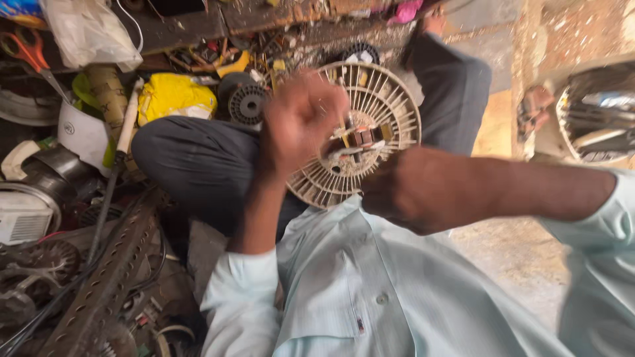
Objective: The person sits on the floor and works on a disassembled electric motor stator. They use a small tool to scrape or clean the copper windings and then use a brush to clean the stator slots. The person repeatedly rotates the stator to access different sections.
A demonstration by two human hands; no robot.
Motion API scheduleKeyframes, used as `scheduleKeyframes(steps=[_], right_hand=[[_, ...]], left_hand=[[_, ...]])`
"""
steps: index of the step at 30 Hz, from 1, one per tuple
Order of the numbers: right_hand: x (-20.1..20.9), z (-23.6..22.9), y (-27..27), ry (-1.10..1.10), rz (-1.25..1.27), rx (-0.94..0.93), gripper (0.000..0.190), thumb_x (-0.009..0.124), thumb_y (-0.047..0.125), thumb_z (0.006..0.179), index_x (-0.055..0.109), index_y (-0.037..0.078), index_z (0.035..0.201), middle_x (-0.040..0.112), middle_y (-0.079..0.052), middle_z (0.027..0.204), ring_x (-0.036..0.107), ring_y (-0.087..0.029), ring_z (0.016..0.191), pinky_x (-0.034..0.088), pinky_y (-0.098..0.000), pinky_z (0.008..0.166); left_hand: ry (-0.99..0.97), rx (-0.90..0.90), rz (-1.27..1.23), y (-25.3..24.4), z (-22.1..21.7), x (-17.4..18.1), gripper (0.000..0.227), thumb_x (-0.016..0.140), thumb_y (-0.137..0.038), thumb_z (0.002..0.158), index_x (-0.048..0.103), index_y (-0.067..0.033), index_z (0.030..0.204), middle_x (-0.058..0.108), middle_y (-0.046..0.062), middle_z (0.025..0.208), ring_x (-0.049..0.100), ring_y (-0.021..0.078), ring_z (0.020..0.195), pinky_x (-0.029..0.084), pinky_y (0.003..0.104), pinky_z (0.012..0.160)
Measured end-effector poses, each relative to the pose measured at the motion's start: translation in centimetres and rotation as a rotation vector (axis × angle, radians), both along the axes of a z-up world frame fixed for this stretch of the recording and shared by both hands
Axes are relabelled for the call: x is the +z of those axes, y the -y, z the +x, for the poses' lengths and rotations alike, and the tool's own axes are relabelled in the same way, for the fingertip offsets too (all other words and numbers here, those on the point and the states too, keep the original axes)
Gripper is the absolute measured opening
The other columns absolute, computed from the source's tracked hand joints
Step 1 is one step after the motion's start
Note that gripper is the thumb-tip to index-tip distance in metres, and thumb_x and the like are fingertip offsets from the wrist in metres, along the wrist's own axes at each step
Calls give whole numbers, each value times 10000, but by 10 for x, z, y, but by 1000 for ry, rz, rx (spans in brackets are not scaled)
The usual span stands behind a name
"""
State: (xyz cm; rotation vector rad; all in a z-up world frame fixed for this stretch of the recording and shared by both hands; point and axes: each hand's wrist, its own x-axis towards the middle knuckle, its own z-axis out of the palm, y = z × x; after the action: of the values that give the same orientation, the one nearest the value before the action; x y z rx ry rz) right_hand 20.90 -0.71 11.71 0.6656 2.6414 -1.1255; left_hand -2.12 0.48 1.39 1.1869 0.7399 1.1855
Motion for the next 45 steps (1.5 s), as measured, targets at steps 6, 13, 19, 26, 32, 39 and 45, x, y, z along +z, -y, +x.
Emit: scheduleKeyframes(steps=[6,13,19,26,32,39,45], right_hand=[[-77,-3,-85,-268,308,-262,121,731,135,885,765,99,995,706,-89,858,674,-270,710,524,-387,610],[-56,30,-55,621,245,-198,240,812,368,808,787,136,862,713,-98,831,678,-257,755,511,-389,660],[-1,7,3,-297,206,-13,92,733,136,789,718,55,831,646,-100,699,659,-261,625,518,-427,507],[-71,10,-100,-242,339,-369,86,766,137,872,782,102,949,712,-98,829,683,-260,731,535,-367,647],[-32,20,-44,669,163,-105,235,766,346,780,771,141,895,700,-92,771,689,-287,718,540,-466,662],[-46,14,-40,-157,331,-138,121,779,192,817,771,112,907,693,-79,751,686,-246,691,522,-401,563],[-81,34,-84,-259,530,-438,136,782,191,809,777,137,934,718,-37,958,688,-262,850,555,-393,790]], left_hand=[[-781,117,609,62,2,16,192,779,-193,966,662,-77,868,575,47,787,553,129,610,449,326,498],[-545,-220,487,-57,15,-11,218,874,-199,897,706,-60,909,661,76,853,661,201,760,516,339,688],[-346,-75,124,24,-5,0,94,706,-176,1036,682,-85,1032,678,51,928,679,243,838,562,385,739],[414,192,-107,41,15,9,245,783,-205,922,644,-14,985,597,53,891,563,95,771,479,239,654],[-663,-347,397,-64,10,0,202,870,-203,819,739,-53,849,678,92,847,654,233,771,489,358,701],[-547,-73,665,67,2,18,182,792,-123,900,751,-4,1031,701,116,975,691,216,898,561,335,787],[139,161,131,22,13,1,140,780,-101,924,687,-24,994,652,54,933,623,144,808,515,256,717]])
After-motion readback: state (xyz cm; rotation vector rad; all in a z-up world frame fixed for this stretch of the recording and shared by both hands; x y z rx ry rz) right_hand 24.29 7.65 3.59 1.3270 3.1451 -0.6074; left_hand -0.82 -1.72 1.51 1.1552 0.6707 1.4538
